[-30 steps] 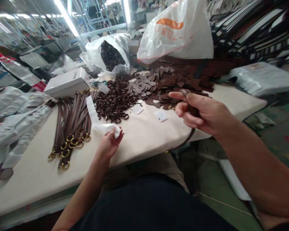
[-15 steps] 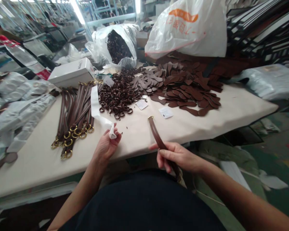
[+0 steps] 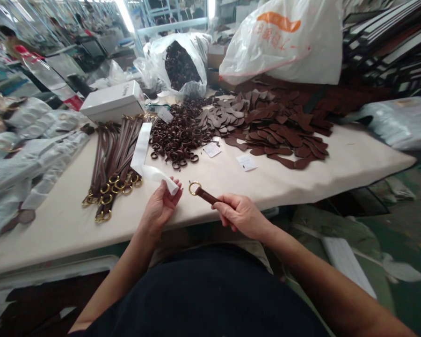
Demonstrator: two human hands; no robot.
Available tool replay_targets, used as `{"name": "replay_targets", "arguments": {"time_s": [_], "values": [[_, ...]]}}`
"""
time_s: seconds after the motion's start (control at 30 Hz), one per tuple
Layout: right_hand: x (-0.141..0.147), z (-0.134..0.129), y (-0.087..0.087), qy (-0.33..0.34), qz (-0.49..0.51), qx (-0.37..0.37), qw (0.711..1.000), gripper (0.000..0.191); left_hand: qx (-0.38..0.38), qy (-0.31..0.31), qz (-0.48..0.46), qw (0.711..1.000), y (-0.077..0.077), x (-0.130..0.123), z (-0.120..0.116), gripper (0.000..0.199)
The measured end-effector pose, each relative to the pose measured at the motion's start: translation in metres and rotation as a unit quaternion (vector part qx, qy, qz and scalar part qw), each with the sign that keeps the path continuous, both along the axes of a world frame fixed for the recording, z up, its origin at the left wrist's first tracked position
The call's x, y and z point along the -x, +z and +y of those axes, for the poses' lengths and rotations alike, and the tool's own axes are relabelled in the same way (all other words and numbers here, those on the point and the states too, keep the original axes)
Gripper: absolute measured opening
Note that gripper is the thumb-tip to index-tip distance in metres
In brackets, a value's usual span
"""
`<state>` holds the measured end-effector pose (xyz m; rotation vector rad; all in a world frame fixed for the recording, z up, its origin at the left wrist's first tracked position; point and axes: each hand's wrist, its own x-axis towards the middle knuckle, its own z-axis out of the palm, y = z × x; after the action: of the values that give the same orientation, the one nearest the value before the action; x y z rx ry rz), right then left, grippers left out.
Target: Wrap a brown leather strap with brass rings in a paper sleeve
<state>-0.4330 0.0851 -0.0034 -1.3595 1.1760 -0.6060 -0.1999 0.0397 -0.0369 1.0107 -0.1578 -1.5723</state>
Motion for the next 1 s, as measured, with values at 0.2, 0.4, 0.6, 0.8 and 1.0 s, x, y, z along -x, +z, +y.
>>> {"name": "replay_targets", "arguments": {"time_s": [0.2,0.4,0.6,0.8,1.0], "values": [[-0.033,0.003,0.002,0.078,0.114,0.166,0.976,0.028,0.014,-0.020,0.014,1.000,-0.002,0.000,0.005,0.015],[-0.035,0.005,-0.008,0.088,0.133,0.187,0.969,0.026,-0.005,-0.025,0.030,0.999,-0.001,-0.005,0.009,0.016],[-0.036,0.009,-0.011,0.072,0.132,0.202,0.968,0.026,-0.009,-0.032,0.014,0.999,-0.001,-0.007,0.014,0.016],[-0.047,0.002,-0.019,0.056,0.125,0.209,0.968,0.027,0.029,-0.088,-0.008,0.996,-0.002,0.005,0.026,0.025],[-0.061,-0.004,-0.020,0.023,0.056,0.188,0.980,0.026,0.104,-0.115,-0.140,0.978,-0.018,0.020,0.047,0.036]]}}
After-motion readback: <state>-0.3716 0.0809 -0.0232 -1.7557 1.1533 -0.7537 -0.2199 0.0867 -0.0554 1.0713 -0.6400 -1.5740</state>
